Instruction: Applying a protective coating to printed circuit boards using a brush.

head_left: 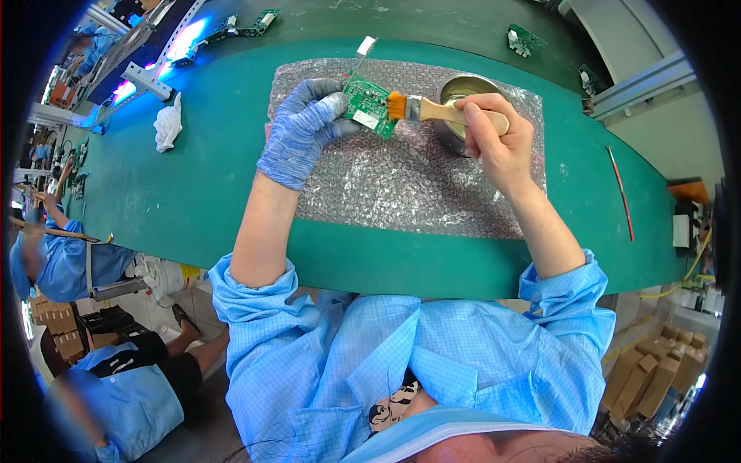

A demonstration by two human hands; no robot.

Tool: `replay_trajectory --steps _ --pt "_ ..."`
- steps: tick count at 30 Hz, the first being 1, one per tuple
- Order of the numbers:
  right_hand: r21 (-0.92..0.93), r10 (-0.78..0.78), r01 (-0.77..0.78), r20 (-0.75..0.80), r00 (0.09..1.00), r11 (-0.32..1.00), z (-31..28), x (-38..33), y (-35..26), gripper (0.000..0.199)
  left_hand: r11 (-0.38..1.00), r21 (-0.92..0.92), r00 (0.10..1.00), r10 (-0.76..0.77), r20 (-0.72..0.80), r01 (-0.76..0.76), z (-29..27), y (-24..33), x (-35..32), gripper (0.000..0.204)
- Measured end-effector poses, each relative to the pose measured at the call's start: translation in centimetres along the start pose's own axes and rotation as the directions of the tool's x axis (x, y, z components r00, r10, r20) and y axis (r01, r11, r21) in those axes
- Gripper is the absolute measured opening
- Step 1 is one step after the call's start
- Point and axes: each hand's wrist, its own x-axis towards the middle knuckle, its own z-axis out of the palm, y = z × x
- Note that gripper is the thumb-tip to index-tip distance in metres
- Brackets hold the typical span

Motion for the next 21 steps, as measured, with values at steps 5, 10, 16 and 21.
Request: replay_trajectory --steps 5,10,16,21 --pt "-0.116 0.026 -0.022 0.033 0.999 0.993 1.0 -1.1 0.2 0.017 0.998 -0.052 0.999 0.037 -0.019 -0.038 -0.1 -0.3 0.2 0.022" --pt "0.021 0.037 -0.035 -0.101 0.994 0.999 1.1 -0.1 -0.9 0.017 0.998 -0.028 0.997 0.050 -0.054 -0.051 0.2 0.1 -0.2 0.024" --pt "-0.084 0.033 -0.035 -0.023 0.999 0.996 1.6 -0.8 -0.2 0.018 0.997 -0.051 0.996 0.059 -0.062 -0.062 0.3 0.2 0.0 0.024" --pt "0.001 0.098 -0.098 -0.020 0.995 0.995 0.8 -1.1 -1.1 0.017 0.997 -0.030 0.994 0.063 -0.094 -0.066 0.3 -0.1 0.6 0.025"
